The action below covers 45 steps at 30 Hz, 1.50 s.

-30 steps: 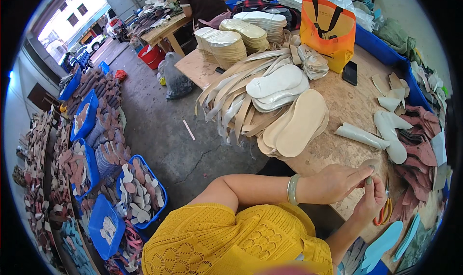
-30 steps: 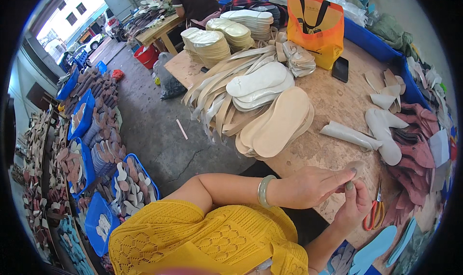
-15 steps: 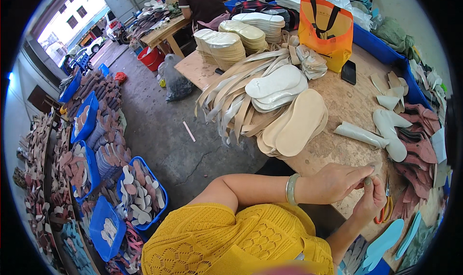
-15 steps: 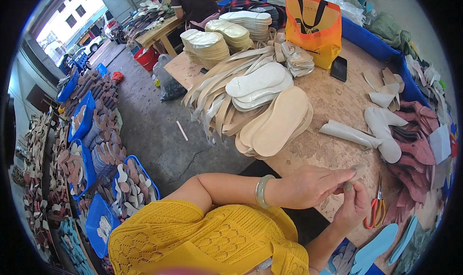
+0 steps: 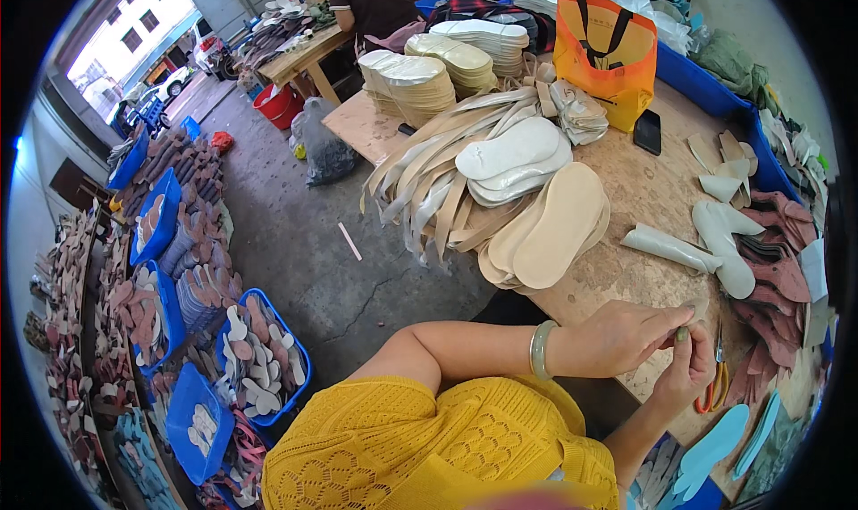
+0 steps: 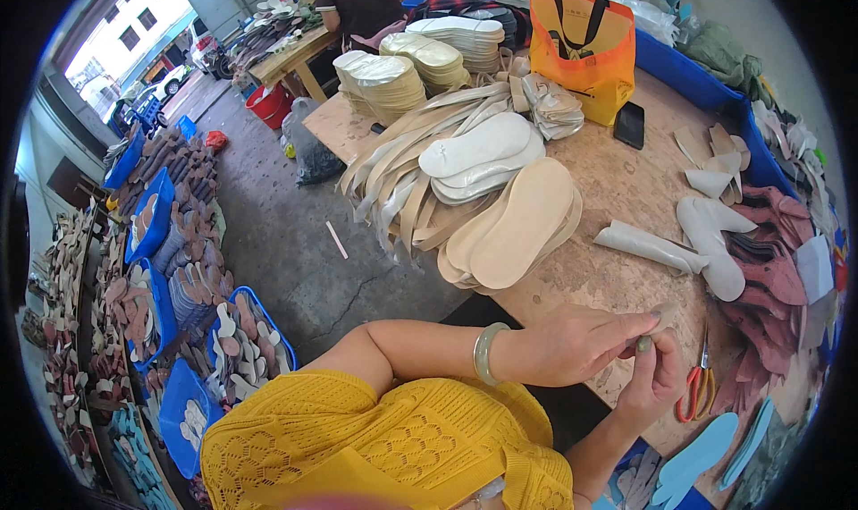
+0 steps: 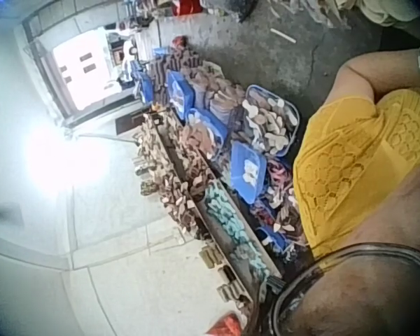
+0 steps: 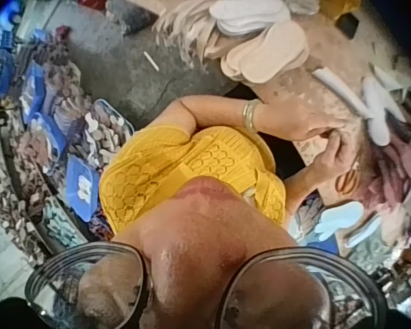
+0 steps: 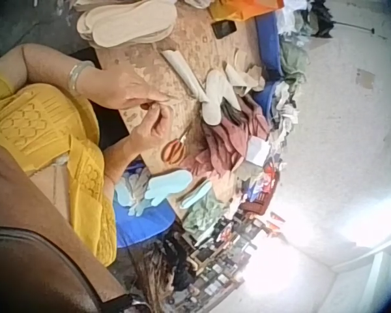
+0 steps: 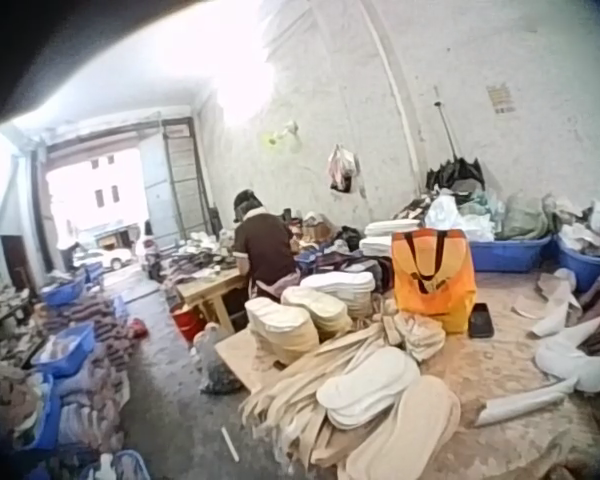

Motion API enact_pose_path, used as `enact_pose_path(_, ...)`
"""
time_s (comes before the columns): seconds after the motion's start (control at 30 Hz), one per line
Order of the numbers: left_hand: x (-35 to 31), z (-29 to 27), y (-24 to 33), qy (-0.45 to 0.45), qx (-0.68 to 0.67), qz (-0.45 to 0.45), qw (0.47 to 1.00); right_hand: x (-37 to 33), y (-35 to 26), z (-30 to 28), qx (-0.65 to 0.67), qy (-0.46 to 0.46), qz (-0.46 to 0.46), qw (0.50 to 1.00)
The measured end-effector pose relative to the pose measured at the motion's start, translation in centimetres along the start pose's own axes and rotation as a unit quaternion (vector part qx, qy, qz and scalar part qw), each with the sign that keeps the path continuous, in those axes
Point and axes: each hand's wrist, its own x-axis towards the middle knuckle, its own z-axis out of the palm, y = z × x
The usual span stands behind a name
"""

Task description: Manually assembling or checking shoe insole components at a workbench.

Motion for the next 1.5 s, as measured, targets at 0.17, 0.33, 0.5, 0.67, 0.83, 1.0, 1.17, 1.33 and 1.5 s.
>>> enact_pose_path(0.17,-0.1,0.1,-0.2,-0.006,-0.018,-0.028,0.999,0.1,-0.4,0.8,0.000,0.022,0.009,1.000)
enact_pose_path(0.33,0.4,-0.3,0.0,-0.010,-0.040,-0.070,0.997,0.1,-0.3,0.8,-0.036,0.018,-0.002,0.999)
enact_pose_path(0.5,0.6,-0.6,0.2,-0.043,-0.110,-0.163,0.980,-0.1,-0.3,0.5,-0.008,-0.011,0.004,1.000)
enact_pose_path(0.67,1.2,-0.5,0.6,-0.029,-0.141,-0.179,0.973,-0.2,-0.6,0.3,-0.004,0.020,0.041,0.999)
enact_pose_path(0.83,2.4,0.3,-1.0,-0.059,-0.456,-0.369,0.808,-0.2,-0.8,0.7,-0.001,0.035,0.067,0.997)
enact_pose_path(1.0,3.0,0.1,-4.0,-0.013,-0.465,-0.308,0.829,1.7,-0.5,1.4,-0.006,0.069,0.022,0.997)
enact_pose_path(1.17,4.6,0.7,-3.5,-0.019,-0.464,-0.336,0.820,3.9,-0.7,0.1,-0.011,0.146,0.013,0.989)
enact_pose_path(1.33,5.0,2.1,-3.1,-0.061,-0.407,-0.314,0.856,3.4,0.4,-2.2,0.088,0.057,0.113,0.988)
enact_pose_path(1.5,5.7,3.3,-2.5,-0.070,-0.415,-0.309,0.853,2.9,0.5,-3.9,0.130,0.076,0.059,0.987)
